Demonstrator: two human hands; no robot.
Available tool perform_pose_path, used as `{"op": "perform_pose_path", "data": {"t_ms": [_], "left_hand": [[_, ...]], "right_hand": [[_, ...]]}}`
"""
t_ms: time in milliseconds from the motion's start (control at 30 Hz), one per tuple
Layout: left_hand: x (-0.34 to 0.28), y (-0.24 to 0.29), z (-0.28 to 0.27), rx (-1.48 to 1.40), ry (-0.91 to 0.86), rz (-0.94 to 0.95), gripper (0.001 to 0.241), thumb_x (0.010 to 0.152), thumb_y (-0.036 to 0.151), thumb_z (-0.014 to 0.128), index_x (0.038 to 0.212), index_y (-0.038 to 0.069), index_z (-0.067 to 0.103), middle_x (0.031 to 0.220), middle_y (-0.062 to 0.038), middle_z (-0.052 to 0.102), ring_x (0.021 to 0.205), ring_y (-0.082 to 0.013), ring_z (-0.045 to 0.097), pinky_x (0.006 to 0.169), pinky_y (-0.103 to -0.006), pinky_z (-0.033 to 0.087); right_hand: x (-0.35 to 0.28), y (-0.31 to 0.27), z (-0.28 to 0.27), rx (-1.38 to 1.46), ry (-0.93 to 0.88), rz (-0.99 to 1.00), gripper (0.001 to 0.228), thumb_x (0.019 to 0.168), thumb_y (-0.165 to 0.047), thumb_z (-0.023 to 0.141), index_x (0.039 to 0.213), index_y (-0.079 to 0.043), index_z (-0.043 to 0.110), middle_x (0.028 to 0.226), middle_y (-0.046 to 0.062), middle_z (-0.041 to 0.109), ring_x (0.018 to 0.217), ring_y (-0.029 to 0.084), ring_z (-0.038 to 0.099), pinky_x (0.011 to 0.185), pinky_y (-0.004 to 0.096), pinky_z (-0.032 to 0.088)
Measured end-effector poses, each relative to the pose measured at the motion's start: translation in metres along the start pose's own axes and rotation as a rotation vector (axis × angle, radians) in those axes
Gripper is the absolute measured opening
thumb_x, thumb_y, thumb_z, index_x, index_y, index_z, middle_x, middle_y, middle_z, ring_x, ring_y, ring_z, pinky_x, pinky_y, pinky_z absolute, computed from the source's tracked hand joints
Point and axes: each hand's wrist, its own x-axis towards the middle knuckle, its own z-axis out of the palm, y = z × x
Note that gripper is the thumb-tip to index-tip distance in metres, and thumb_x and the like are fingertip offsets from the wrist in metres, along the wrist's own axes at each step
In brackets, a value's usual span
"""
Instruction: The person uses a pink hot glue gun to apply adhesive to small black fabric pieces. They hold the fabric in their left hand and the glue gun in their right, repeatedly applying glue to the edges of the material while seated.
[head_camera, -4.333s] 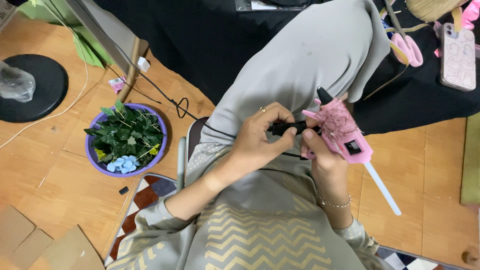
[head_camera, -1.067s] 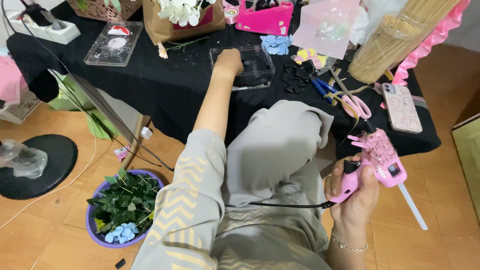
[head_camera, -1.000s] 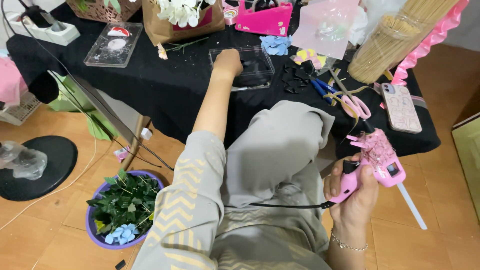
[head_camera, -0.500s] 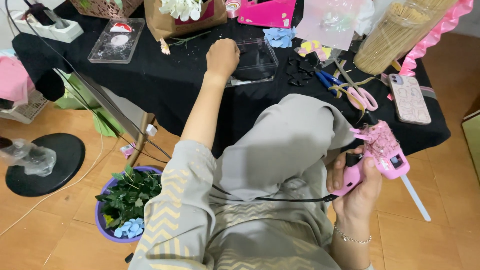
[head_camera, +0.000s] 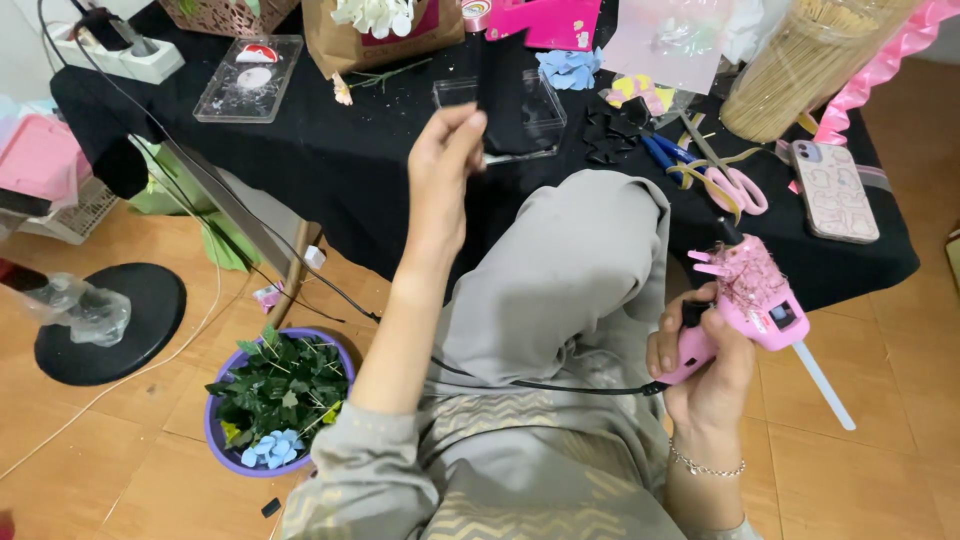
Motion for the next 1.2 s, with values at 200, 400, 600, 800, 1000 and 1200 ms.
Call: {"op": "perform_pose_path", "data": {"t_ms": [200, 400, 600, 800, 1000, 1200], "left_hand": [[-0.149, 0.016, -0.03, -0.153, 0.042, -0.085, 0.019, 0.076, -0.003, 0.08, 0.09, 0.001, 0.068, 0.07, -0.01, 0.064, 0.066, -0.0154, 0.063, 0.071, -0.0278, 0.054], [-0.157, 0.026, -0.014, 0.245, -0.346, -0.136, 0.021, 0.069, -0.002, 0.082, 0.086, 0.007, 0.071, 0.073, -0.009, 0.067, 0.078, -0.0116, 0.058, 0.075, -0.0268, 0.049], [-0.166, 0.045, -0.014, 0.346, -0.461, -0.113, 0.02, 0.071, 0.008, 0.079, 0.074, 0.015, 0.061, 0.059, -0.002, 0.051, 0.061, -0.0127, 0.049, 0.06, -0.0258, 0.042], [-0.168, 0.025, -0.018, 0.536, -0.446, -0.138, 0.019, 0.068, 0.016, 0.075, 0.075, 0.017, 0.057, 0.053, -0.006, 0.047, 0.051, -0.0208, 0.048, 0.054, -0.0312, 0.042], [-0.165, 0.044, -0.014, 0.585, -0.546, -0.17, 0.009, 0.076, 0.015, 0.065, 0.076, 0.012, 0.056, 0.056, -0.008, 0.057, 0.054, -0.023, 0.055, 0.056, -0.0332, 0.046], [-0.171, 0.045, -0.01, 0.435, -0.518, -0.209, 0.014, 0.093, 0.018, 0.064, 0.083, 0.009, 0.061, 0.061, -0.008, 0.065, 0.061, -0.0165, 0.059, 0.063, -0.0302, 0.05]], "right_hand": [[-0.009, 0.006, 0.004, 0.016, -0.149, 0.018, 0.026, 0.09, -0.015, 0.06, 0.113, -0.003, 0.057, 0.075, 0.017, 0.051, 0.038, 0.019, 0.049, 0.034, 0.034, 0.051], [-0.014, 0.026, 0.017, -0.015, -0.211, 0.004, 0.021, 0.093, -0.01, 0.063, 0.111, 0.002, 0.059, 0.077, 0.023, 0.057, 0.039, 0.021, 0.055, 0.034, 0.037, 0.056], [-0.027, 0.027, 0.027, -0.153, -0.205, -0.031, 0.019, 0.089, 0.001, 0.067, 0.105, 0.003, 0.058, 0.088, 0.023, 0.062, 0.045, 0.019, 0.061, 0.04, 0.034, 0.057], [-0.035, 0.014, 0.052, -0.276, -0.086, 0.065, 0.02, 0.085, 0.002, 0.073, 0.101, 0.003, 0.06, 0.083, 0.019, 0.063, 0.047, 0.018, 0.063, 0.04, 0.03, 0.057], [-0.035, 0.002, 0.078, -0.397, 0.035, 0.149, 0.023, 0.081, 0.003, 0.078, 0.097, 0.002, 0.062, 0.078, 0.015, 0.065, 0.049, 0.017, 0.065, 0.04, 0.026, 0.057], [-0.033, -0.013, 0.103, -0.519, 0.152, 0.224, 0.025, 0.076, 0.004, 0.083, 0.092, 0.002, 0.064, 0.072, 0.012, 0.067, 0.051, 0.016, 0.067, 0.04, 0.023, 0.057]]}}
